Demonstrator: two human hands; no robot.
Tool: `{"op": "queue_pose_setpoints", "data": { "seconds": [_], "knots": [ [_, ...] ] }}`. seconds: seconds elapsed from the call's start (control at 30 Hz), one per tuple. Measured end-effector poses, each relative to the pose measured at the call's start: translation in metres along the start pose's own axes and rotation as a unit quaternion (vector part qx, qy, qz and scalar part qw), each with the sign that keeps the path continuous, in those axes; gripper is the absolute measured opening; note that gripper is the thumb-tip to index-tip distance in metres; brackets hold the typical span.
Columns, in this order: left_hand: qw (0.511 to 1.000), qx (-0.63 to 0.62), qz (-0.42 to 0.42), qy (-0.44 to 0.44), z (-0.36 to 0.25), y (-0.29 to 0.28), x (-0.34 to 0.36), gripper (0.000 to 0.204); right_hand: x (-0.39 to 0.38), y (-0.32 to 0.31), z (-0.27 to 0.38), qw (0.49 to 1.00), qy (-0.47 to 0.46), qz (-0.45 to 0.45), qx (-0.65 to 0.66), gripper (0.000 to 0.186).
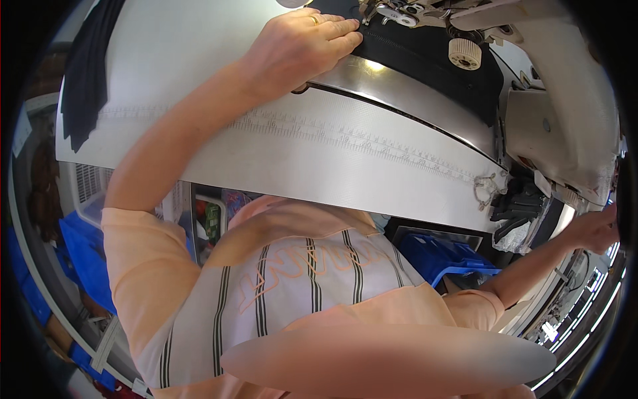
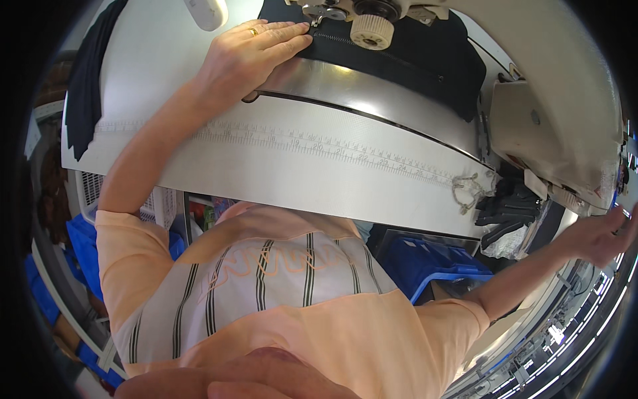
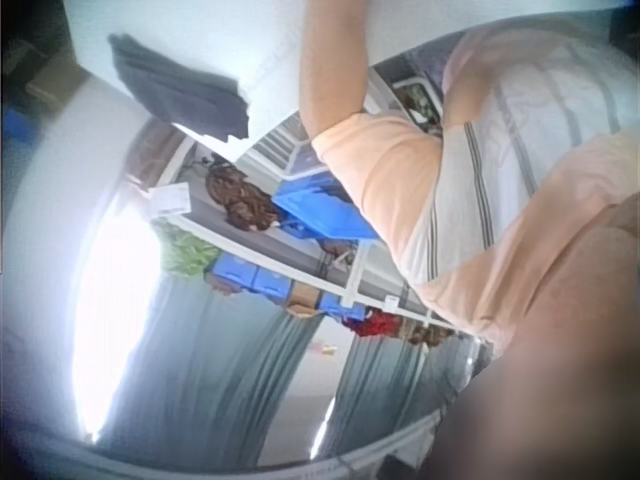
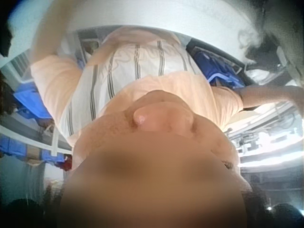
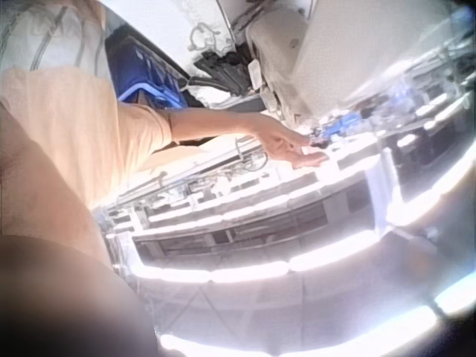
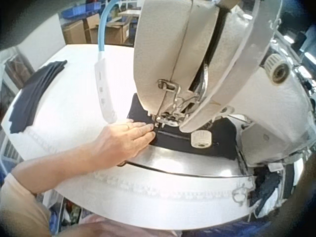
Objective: Sew a zipper onto black fabric using an industrial sewing machine.
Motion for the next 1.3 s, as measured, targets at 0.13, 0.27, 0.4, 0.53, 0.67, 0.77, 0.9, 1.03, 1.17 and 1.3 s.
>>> {"op": "queue_pose_setpoints", "data": {
  "seconds": [0.13, 0.27, 0.4, 0.53, 0.67, 0.77, 0.9, 1.03, 1.17, 1.3],
  "knots": [
    [1.000, 0.006, 0.010, 0.015, -0.001, -0.002, 0.001, 0.028, 0.018, 0.024, -0.285, 0.833, 0.523, 0.140, 0.113, 0.039],
    [0.999, 0.026, 0.010, 0.026, -0.003, -0.003, 0.002, 0.027, -0.031, 0.024, -0.382, 0.701, 0.666, 0.124, 0.223, 0.044],
    [0.999, 0.022, 0.011, 0.030, -0.003, -0.003, 0.002, 0.026, -0.063, 0.010, -0.332, 0.709, 0.602, 0.006, 0.367, 0.044],
    [0.999, 0.013, 0.006, 0.031, -0.002, -0.004, 0.002, 0.027, -0.074, 0.016, -0.286, 0.708, 0.562, -0.057, 0.425, 0.047],
    [0.999, 0.017, 0.008, 0.028, -0.002, -0.004, 0.004, 0.028, -0.076, 0.018, -0.290, 0.661, 0.524, -0.059, 0.534, 0.047],
    [1.000, 0.006, 0.016, 0.020, -0.004, -0.006, 0.005, 0.028, -0.057, 0.007, -0.319, 0.674, 0.565, -0.070, 0.471, 0.048],
    [0.999, 0.003, 0.048, 0.018, -0.005, -0.007, 0.006, 0.028, -0.020, 0.015, -0.365, 0.691, 0.663, 0.145, 0.250, 0.046],
    [0.999, 0.000, 0.044, 0.018, -0.005, -0.006, 0.006, 0.027, -0.024, 0.025, -0.380, 0.686, 0.670, 0.090, 0.269, 0.044],
    [0.999, -0.028, 0.037, -0.010, -0.005, -0.006, 0.006, 0.023, -0.049, 0.018, -0.350, 0.725, 0.624, 0.047, 0.287, 0.044],
    [0.999, -0.015, 0.033, 0.004, -0.005, -0.009, 0.007, 0.022, -0.063, 0.014, -0.319, 0.718, 0.616, -0.010, 0.324, 0.050]
  ]
}}
Point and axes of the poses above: each hand's wrist, its own x-axis towards the middle knuckle, its own y-axis out of the palm, z = x × y, the point moved 3 cm from there along x, towards the middle knuckle, and after that the axes turned 2 degrees about y, right-handed, at the moved point
